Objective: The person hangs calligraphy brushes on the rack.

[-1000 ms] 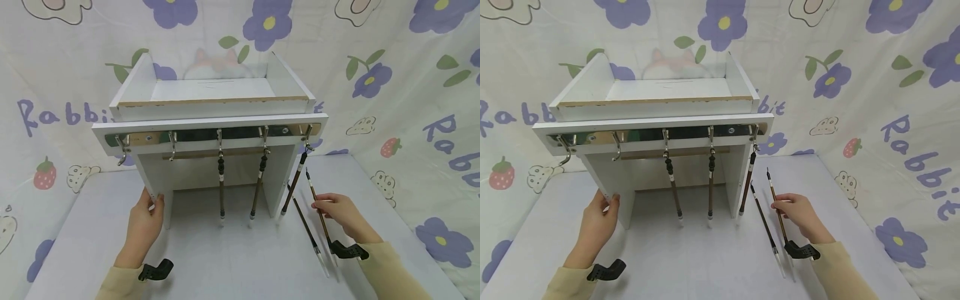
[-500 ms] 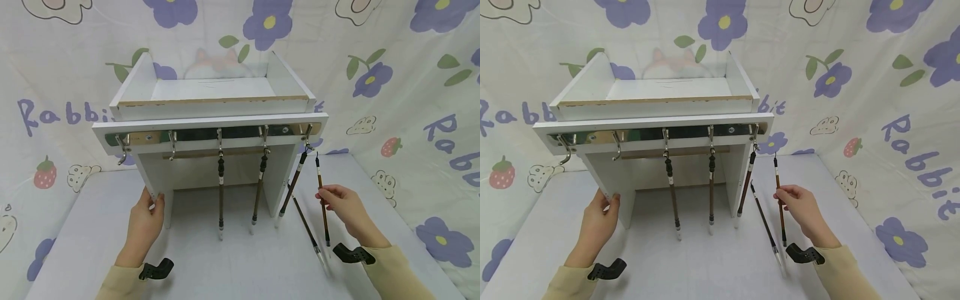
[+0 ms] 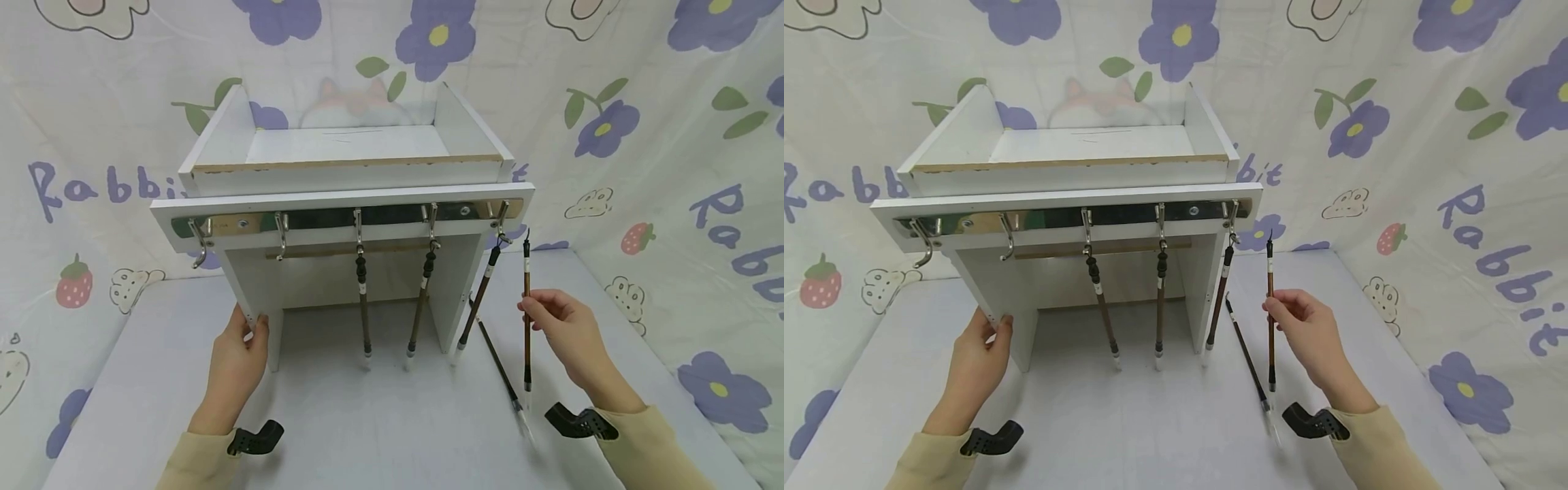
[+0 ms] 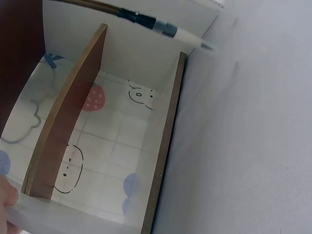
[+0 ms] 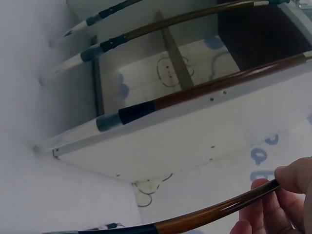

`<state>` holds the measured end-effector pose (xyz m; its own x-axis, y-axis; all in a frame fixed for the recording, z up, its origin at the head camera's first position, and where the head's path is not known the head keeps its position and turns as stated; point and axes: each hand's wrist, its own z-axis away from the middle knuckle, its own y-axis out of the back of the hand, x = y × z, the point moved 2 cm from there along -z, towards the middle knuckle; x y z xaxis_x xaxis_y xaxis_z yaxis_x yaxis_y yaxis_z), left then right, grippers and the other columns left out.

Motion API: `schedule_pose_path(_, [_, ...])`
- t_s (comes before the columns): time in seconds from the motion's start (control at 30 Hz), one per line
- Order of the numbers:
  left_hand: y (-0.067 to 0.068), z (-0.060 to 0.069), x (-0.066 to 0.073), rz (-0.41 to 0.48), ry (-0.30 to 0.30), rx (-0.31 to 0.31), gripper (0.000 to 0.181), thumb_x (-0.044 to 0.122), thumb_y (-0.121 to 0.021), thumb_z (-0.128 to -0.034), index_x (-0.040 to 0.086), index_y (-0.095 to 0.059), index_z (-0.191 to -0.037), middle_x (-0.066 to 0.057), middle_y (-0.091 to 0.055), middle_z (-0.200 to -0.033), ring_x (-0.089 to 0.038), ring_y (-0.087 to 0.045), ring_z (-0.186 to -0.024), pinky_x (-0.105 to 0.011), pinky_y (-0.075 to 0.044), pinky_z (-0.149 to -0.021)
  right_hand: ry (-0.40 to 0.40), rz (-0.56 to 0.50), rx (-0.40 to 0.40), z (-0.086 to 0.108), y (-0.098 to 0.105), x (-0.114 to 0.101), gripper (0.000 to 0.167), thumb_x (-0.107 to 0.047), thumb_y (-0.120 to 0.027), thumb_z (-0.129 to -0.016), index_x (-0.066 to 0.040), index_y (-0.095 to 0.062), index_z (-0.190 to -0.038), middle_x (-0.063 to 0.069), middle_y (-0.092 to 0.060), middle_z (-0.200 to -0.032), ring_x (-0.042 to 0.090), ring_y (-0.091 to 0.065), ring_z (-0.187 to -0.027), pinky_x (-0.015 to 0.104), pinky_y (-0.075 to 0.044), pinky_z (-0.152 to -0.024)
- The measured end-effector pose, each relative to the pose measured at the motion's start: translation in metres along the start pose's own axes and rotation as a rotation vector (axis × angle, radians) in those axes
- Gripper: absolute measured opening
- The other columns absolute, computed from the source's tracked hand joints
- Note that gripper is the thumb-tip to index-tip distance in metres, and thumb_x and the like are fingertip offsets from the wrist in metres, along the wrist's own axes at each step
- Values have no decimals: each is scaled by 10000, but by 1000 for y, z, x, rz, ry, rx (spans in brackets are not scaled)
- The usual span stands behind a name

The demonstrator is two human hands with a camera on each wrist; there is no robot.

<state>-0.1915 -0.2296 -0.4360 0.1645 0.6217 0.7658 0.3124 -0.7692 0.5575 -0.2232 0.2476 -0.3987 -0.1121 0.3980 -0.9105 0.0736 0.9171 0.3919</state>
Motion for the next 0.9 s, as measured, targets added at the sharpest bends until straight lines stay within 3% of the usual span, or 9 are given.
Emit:
schedule_pose_path(0.7, [0, -1, 1, -4, -11, 5, 449, 258, -438, -1034, 76, -380, -1440, -275, -532, -1319, -440, -578, -1123, -551, -547, -778, 242, -56, 158, 21, -6, -45, 213, -160, -645, -946, -27, -627, -1112, -38, -685, -961, 138, -615, -831, 192, -527, -722])
schedule_pose_path(0.9, [0, -1, 0, -6, -12, 9, 460, 262, -437, -1033, 92, -368, -1455, -271, -530, -1324, -436, -577, -1126, -548, -549, -778, 334, -81, 203, 26, -8, -58, 171, -73, -635, -940, 22, -620, -1081, 22, -687, -934, 130, -623, -799, 174, -524, -709])
